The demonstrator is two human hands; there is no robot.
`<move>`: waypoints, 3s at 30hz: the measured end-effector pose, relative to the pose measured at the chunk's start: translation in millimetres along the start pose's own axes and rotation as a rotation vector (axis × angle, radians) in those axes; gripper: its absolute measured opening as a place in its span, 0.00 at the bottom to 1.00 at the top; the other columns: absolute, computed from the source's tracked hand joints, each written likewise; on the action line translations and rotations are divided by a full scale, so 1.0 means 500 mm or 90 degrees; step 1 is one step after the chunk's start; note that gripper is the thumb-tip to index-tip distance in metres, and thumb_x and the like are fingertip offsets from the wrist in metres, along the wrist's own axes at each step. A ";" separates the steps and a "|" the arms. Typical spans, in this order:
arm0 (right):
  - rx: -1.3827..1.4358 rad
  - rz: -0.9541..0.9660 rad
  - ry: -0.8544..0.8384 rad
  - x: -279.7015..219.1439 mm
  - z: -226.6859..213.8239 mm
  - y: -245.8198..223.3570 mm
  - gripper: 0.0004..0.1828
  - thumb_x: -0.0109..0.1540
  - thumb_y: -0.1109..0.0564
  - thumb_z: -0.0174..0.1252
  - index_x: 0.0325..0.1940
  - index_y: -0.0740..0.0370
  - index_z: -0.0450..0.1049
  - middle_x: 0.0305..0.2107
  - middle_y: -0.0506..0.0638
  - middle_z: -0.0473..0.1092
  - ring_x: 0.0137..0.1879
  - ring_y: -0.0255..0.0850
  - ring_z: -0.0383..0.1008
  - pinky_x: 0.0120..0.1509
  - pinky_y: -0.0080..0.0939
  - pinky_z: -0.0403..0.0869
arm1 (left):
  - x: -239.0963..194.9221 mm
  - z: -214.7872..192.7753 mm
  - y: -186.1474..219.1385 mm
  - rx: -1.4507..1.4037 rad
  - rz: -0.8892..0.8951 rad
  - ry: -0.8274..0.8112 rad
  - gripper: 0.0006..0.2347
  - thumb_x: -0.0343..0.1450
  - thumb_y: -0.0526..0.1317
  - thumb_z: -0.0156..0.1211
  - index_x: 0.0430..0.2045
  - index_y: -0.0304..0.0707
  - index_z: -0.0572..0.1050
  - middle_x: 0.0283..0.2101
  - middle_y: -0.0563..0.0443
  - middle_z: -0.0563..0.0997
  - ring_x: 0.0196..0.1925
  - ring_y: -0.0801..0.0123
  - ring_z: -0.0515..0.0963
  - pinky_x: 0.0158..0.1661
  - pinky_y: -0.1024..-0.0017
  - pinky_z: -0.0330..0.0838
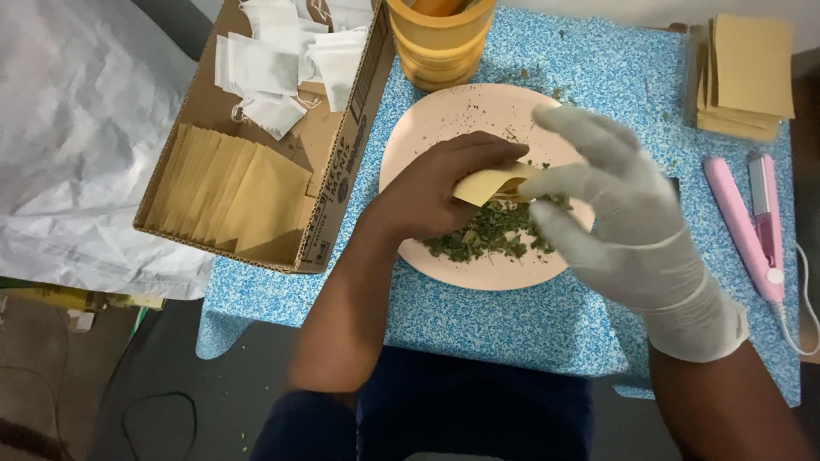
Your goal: Sealing small paper pouches filled with tea leaves using a handheld heat sealer.
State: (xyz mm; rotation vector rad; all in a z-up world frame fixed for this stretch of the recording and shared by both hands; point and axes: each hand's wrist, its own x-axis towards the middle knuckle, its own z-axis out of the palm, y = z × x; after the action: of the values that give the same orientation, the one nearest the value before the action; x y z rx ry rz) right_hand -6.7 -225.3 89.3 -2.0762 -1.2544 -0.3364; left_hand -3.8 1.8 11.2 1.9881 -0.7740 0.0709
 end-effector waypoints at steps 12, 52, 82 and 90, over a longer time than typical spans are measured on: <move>-0.090 -0.041 -0.022 -0.003 0.024 0.018 0.05 0.60 0.63 0.66 0.39 0.64 0.79 0.60 0.67 0.68 0.69 0.67 0.64 0.75 0.62 0.66 | -0.004 0.006 -0.009 -0.004 -0.008 0.008 0.28 0.63 0.28 0.54 0.63 0.42 0.66 0.61 0.43 0.73 0.65 0.50 0.74 0.61 0.53 0.70; 0.016 0.171 0.093 0.000 0.042 0.015 0.07 0.63 0.69 0.65 0.45 0.68 0.81 0.38 0.55 0.78 0.41 0.43 0.77 0.45 0.38 0.78 | 0.003 0.008 0.005 -0.089 -0.061 0.055 0.10 0.73 0.33 0.55 0.47 0.42 0.75 0.43 0.49 0.80 0.43 0.60 0.81 0.41 0.62 0.76; 0.079 0.303 0.277 -0.120 0.009 0.110 0.10 0.75 0.68 0.51 0.60 0.74 0.70 0.41 0.57 0.70 0.42 0.41 0.68 0.46 0.34 0.72 | 0.034 0.041 0.037 -0.179 -0.348 0.143 0.16 0.70 0.51 0.53 0.42 0.42 0.80 0.40 0.51 0.86 0.39 0.64 0.86 0.36 0.68 0.80; -0.624 0.357 0.153 -0.319 -0.086 0.251 0.28 0.77 0.32 0.60 0.57 0.59 0.84 0.50 0.59 0.79 0.49 0.58 0.75 0.41 0.52 0.76 | 0.046 0.078 0.040 -0.165 -0.363 0.175 0.13 0.70 0.51 0.55 0.35 0.42 0.78 0.33 0.57 0.80 0.36 0.71 0.79 0.33 0.70 0.71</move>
State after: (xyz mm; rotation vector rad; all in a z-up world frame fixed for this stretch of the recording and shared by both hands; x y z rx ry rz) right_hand 25.9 -401.0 -16.5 -2.9406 -0.2943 -1.0400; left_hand -6.4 -47.6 14.1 1.8294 -0.0229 -0.0880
